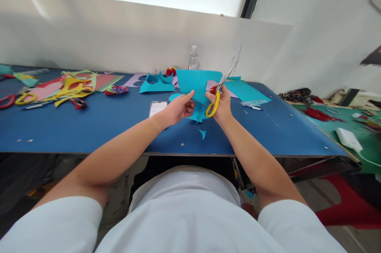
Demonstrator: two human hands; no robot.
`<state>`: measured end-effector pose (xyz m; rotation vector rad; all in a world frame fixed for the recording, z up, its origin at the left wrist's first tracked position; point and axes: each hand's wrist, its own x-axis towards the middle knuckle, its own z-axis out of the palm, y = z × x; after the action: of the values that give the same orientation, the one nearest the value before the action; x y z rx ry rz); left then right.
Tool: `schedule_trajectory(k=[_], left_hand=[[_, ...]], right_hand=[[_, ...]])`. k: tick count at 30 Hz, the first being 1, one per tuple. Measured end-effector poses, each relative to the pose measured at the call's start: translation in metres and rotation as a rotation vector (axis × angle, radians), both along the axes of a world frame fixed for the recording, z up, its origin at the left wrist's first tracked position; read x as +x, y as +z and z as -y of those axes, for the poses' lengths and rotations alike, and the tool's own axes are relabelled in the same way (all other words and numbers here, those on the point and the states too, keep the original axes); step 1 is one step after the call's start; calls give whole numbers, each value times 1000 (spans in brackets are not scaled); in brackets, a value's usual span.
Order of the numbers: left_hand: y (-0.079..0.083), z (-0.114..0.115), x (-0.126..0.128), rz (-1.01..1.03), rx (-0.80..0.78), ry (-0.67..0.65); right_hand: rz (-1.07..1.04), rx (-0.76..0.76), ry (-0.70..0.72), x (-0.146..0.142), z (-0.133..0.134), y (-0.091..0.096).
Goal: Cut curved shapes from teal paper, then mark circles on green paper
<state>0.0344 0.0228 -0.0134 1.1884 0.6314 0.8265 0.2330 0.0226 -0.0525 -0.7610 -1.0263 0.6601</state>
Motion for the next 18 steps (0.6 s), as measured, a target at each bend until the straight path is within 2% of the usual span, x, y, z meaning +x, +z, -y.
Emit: schedule_trajectory(k=[3,7,11,15,18], left_hand=[[5,4,0,142,150,122],[3,0,-2,190,318,178],[-1,-3,-4,172,356,217],[-1,-2,-4,57,437,243],[2,0,-1,89,380,253]], right_hand=[[24,-102,73,-6,4,0],[86,-160,189,-10,8,-1],[158,-131,244,-11,8,-3],[178,-87,214,-7,4,-5],[120,-69,176,-1,1,-5]])
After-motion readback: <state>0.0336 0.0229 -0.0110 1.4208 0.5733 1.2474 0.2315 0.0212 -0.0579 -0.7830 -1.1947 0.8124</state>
